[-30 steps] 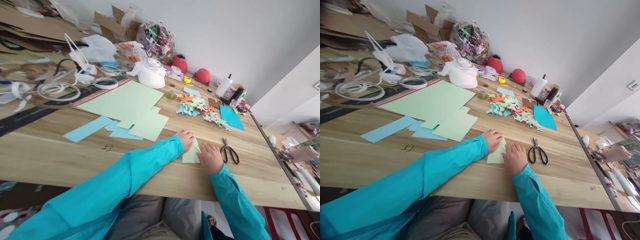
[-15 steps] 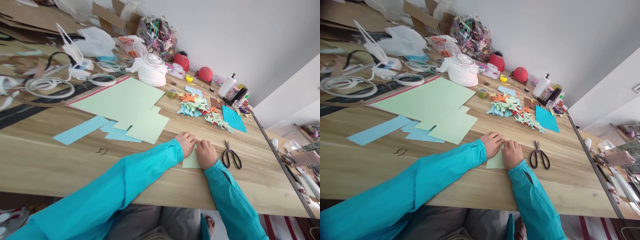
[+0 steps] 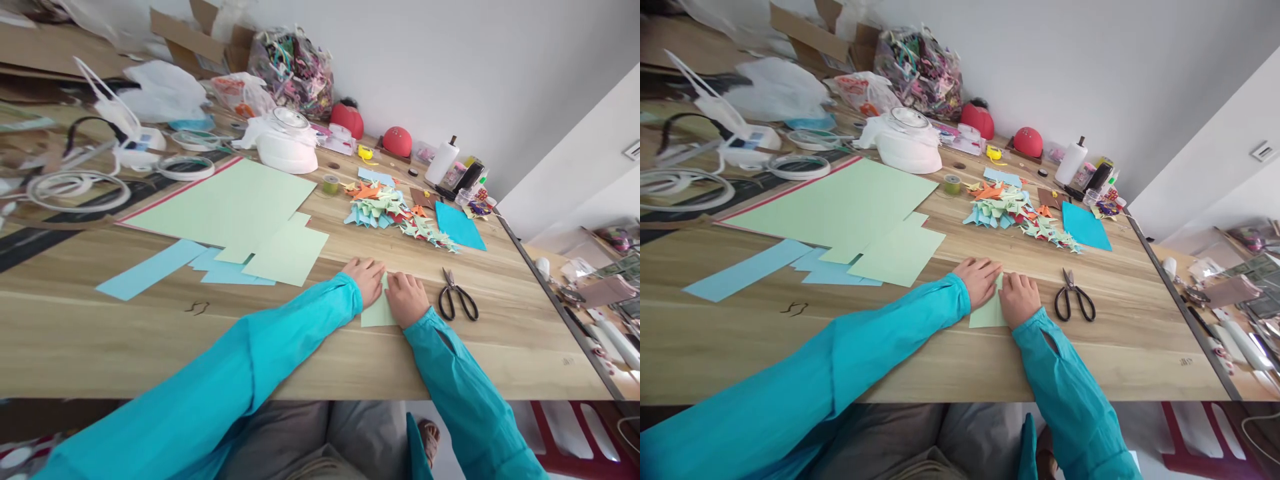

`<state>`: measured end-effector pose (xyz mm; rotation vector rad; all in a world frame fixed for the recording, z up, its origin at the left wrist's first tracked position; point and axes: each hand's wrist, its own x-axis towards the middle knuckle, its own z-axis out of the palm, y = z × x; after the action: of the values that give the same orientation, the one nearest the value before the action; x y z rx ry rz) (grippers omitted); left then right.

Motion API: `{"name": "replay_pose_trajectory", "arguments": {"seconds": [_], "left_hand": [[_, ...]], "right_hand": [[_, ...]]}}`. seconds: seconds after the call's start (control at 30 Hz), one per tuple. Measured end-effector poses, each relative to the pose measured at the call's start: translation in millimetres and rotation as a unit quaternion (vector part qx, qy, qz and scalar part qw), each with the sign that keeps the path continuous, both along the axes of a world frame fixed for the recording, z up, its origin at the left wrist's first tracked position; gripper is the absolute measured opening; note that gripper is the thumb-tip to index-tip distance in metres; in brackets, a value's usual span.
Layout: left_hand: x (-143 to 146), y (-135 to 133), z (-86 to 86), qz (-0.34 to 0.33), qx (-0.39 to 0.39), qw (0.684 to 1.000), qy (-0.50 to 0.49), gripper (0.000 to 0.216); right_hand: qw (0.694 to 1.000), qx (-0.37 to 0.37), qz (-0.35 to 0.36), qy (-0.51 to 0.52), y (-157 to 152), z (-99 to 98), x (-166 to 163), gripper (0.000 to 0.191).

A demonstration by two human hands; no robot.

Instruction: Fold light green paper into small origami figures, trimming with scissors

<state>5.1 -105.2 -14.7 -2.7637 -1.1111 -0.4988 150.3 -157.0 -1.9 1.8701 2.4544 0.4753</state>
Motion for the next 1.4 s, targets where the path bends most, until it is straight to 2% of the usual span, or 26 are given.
{"name": "replay_pose_trajectory", "arguments": {"seconds": [0.33,0.73,0.8,0.93,1.1,1.27,1.4], "left_hand": [[-0.8,3.4,0.7,0.002,-0.010,1.000,-0.001,0.042],[-1.3,3.7,5.0,0.035,-0.025,0.999,-0.002,0.054],[-2.5,4.7,4.0,0.021,-0.016,1.000,-0.002,0.046],[-5.1,10.8,-1.8,-0.057,0.012,0.998,0.009,0.035],[-9.2,23.5,-1.7,-0.076,-0.004,0.996,0.037,0.031],[-19.2,31.7,2.6,-0.106,-0.031,0.993,0.037,0.029],[-29.9,33.9,-1.6,-0.147,-0.035,0.988,0.023,0.033]], "right_hand": [[1.000,0.000,-0.009,0.020,-5.0,-3.6,1.0,0.032],[0.999,0.003,-0.014,0.040,-40.9,-2.9,6.1,0.034],[0.999,-0.001,-0.014,0.040,-41.4,-1.6,6.5,0.034],[0.999,-0.005,-0.016,0.044,-40.3,0.2,6.4,0.034],[0.998,-0.014,-0.024,0.049,-27.6,2.4,13.3,0.033],[0.998,-0.018,-0.049,0.041,3.1,8.5,26.4,0.032],[0.998,-0.005,-0.038,0.050,27.0,8.5,27.9,0.032]]}}
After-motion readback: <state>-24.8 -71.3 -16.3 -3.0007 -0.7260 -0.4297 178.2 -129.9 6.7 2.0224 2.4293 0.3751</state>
